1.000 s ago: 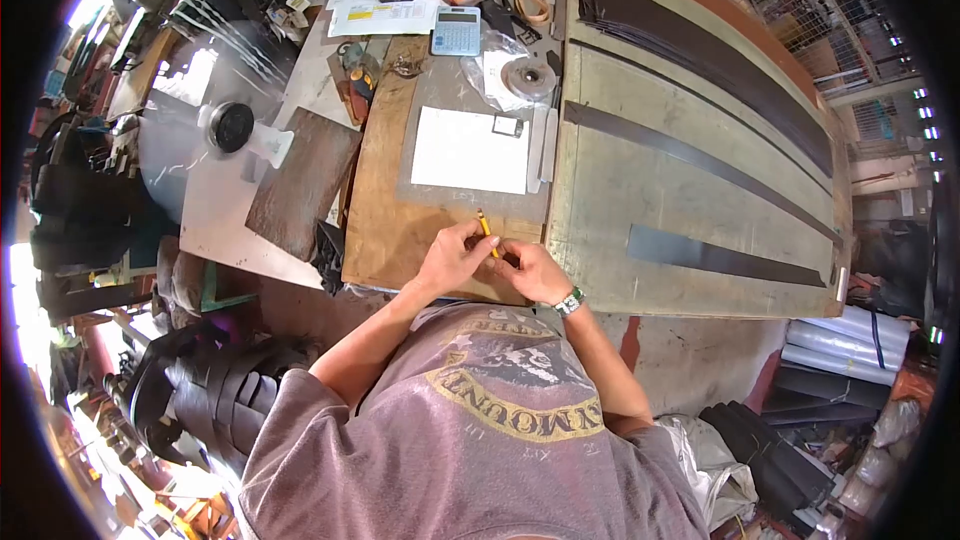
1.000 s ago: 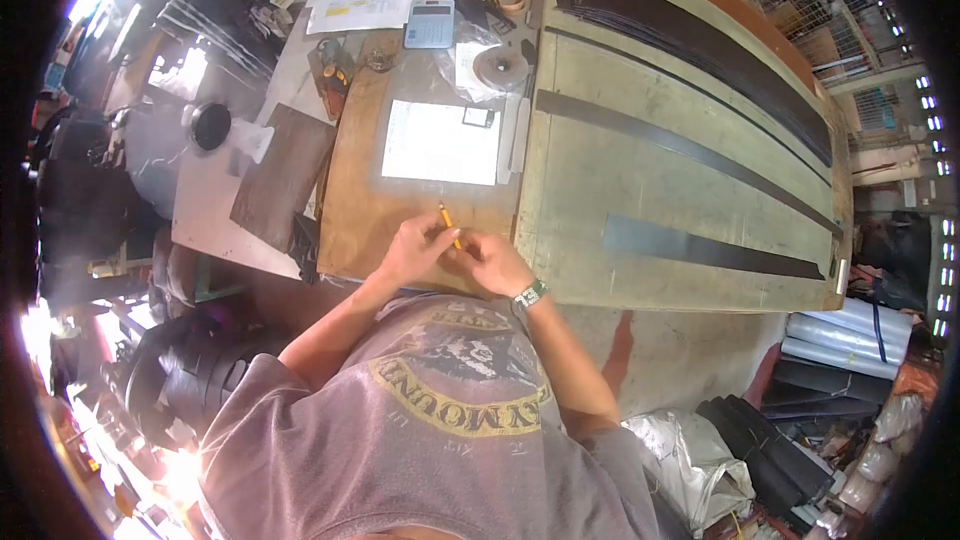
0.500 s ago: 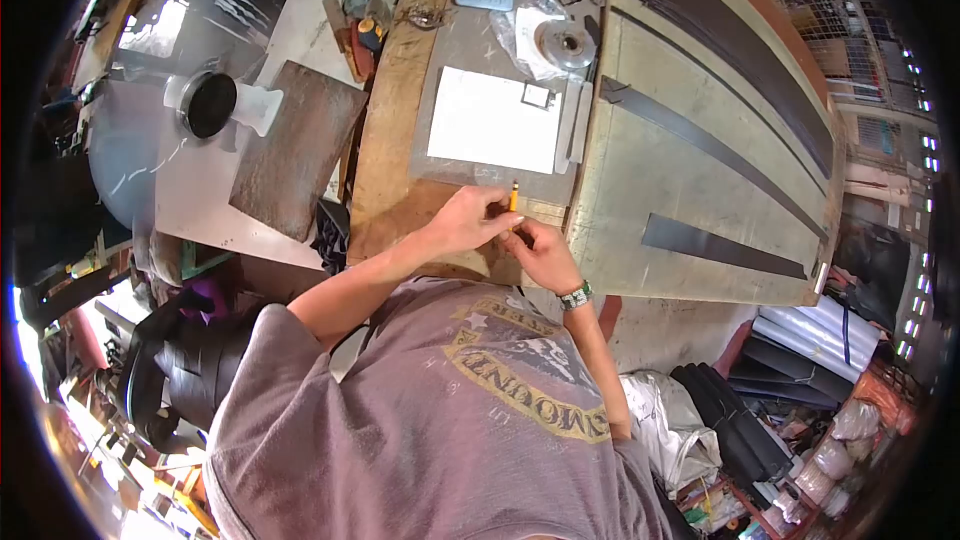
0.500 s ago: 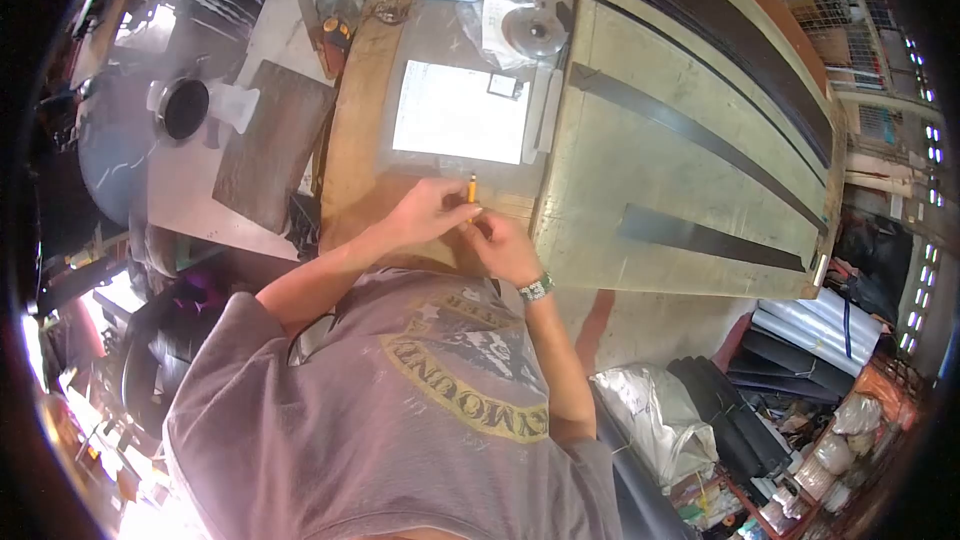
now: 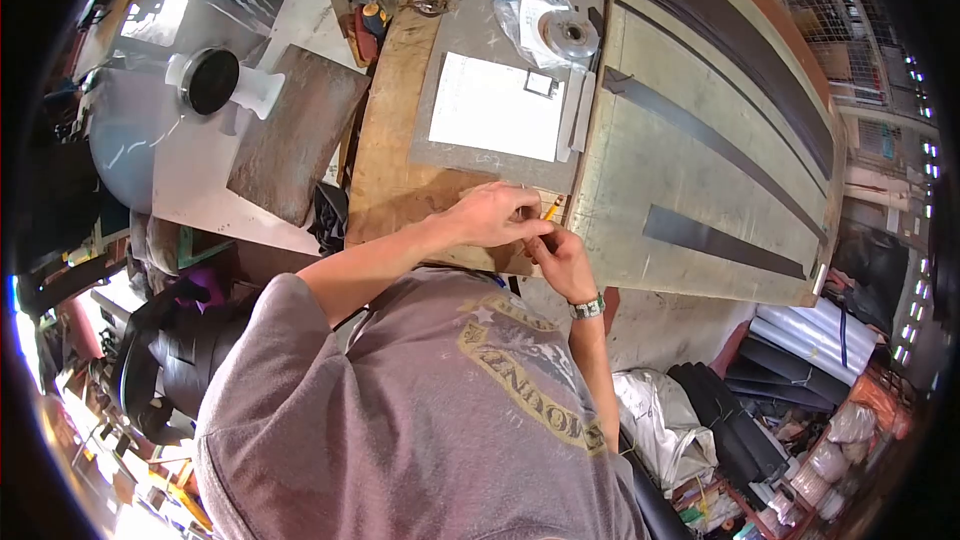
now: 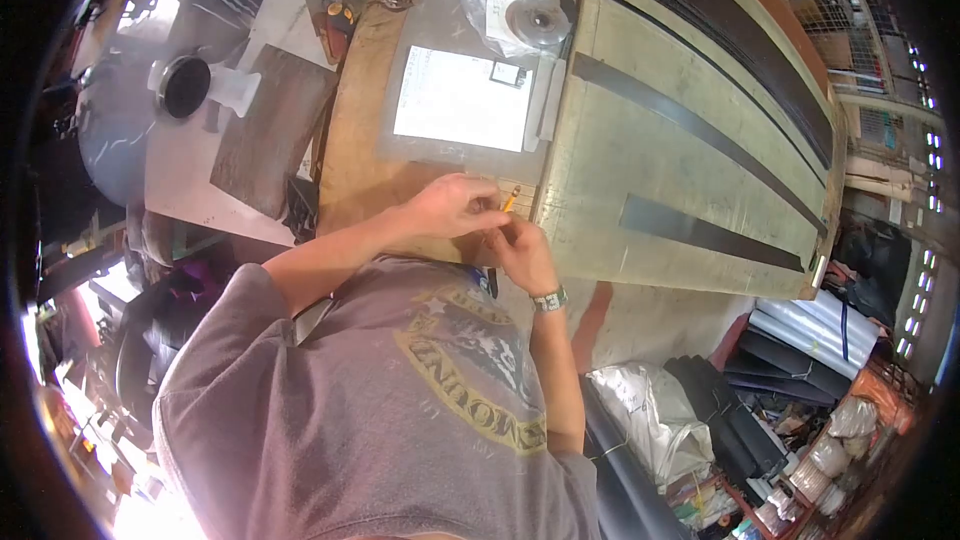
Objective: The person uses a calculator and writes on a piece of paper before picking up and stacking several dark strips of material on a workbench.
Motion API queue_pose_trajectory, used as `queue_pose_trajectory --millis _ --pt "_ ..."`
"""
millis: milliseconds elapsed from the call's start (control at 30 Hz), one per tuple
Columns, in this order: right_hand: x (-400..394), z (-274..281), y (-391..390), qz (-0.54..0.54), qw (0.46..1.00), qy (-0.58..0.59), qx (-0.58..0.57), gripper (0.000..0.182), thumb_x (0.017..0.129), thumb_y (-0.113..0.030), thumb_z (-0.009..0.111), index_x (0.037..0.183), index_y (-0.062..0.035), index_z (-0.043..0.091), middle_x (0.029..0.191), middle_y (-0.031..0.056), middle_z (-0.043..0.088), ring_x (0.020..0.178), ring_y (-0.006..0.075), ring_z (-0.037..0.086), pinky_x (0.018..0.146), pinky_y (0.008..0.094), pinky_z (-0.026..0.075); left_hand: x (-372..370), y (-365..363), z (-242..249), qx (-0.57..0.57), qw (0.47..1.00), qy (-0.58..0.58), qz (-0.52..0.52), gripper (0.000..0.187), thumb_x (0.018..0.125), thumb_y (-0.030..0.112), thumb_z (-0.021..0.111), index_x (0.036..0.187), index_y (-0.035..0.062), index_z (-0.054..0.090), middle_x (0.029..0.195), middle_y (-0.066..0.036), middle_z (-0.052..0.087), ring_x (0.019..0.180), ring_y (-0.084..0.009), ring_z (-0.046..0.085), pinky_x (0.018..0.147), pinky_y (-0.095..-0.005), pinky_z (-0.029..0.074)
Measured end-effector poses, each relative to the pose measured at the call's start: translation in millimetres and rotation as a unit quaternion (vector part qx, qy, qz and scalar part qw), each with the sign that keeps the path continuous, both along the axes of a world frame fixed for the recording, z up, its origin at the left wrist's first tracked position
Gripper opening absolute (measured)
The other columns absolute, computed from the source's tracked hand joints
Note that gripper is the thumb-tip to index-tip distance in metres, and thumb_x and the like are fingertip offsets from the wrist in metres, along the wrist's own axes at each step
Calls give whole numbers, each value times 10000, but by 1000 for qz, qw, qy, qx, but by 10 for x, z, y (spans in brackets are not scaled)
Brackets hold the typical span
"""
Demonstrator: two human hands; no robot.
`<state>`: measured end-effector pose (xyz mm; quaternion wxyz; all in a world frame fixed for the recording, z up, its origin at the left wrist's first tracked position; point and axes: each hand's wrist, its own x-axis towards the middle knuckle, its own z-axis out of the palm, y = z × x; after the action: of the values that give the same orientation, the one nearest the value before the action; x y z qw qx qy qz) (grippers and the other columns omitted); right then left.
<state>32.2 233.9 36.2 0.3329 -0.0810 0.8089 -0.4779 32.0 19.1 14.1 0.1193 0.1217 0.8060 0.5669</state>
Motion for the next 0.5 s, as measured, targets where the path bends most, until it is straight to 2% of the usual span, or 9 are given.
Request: queue_pose_trajectory --millis 100,200,233,300,400,433,500 --pt "36 -14 49 -6 1000 -14 -7 200 1022 -174 714 1034 22 674 885 48 748 771 100 677 682 273 539 79 -198 -19 -46 994 88 56 275 968 322 726 984 50 686 977 -130 722 973 -338 687 867 -461 544" --pt "129 -184 120 -61 994 -66 -55 204 1013 -182 727 1042 13 674 901 55 756 785 108 692 690 273 547 41 -619 -77 -166 968 128 138 278 992 339 682 1073 72 680 1084 -120 720 1031 -315 685 932 -450 537" --pt "127 -146 98 -70 992 -75 -70 158 973 -139 754 1043 -8 701 873 37 753 774 98 695 687 273 559 6 -763 -126 -174 960 141 167 257 990 308 683 1093 72 678 1123 -120 712 1063 -318 671 951 -452 528" --pt "127 -216 117 -47 995 -46 -72 170 969 -150 761 1044 -9 701 877 37 751 778 96 690 681 271 552 -58 -1005 -260 -187 942 165 225 228 987 248 684 1133 73 672 1199 -121 694 1128 -324 643 990 -456 510" --pt "117 -303 82 -39 996 -35 -78 175 963 -161 767 1027 -14 698 872 30 744 786 92 679 686 263 541 -133 -1211 -348 -244 910 230 246 250 971 193 697 1190 76 671 1314 -115 651 1228 -340 587 1016 -459 499" --pt "101 -316 65 -41 995 -37 -80 174 961 -164 769 1018 -16 697 869 27 741 788 90 675 690 261 537 -137 -1220 -366 -229 916 216 248 279 961 164 712 1222 71 673 1338 -136 636 1280 -371 555 1059 -473 465" --pt "62 -288 -15 -31 995 -40 -90 169 959 -168 769 993 -22 691 859 20 732 785 87 665 698 257 529 -127 -1210 -492 -279 901 226 245 283 971 169 691 1237 78 664 1383 -124 608 1298 -357 539 1075 -476 451"
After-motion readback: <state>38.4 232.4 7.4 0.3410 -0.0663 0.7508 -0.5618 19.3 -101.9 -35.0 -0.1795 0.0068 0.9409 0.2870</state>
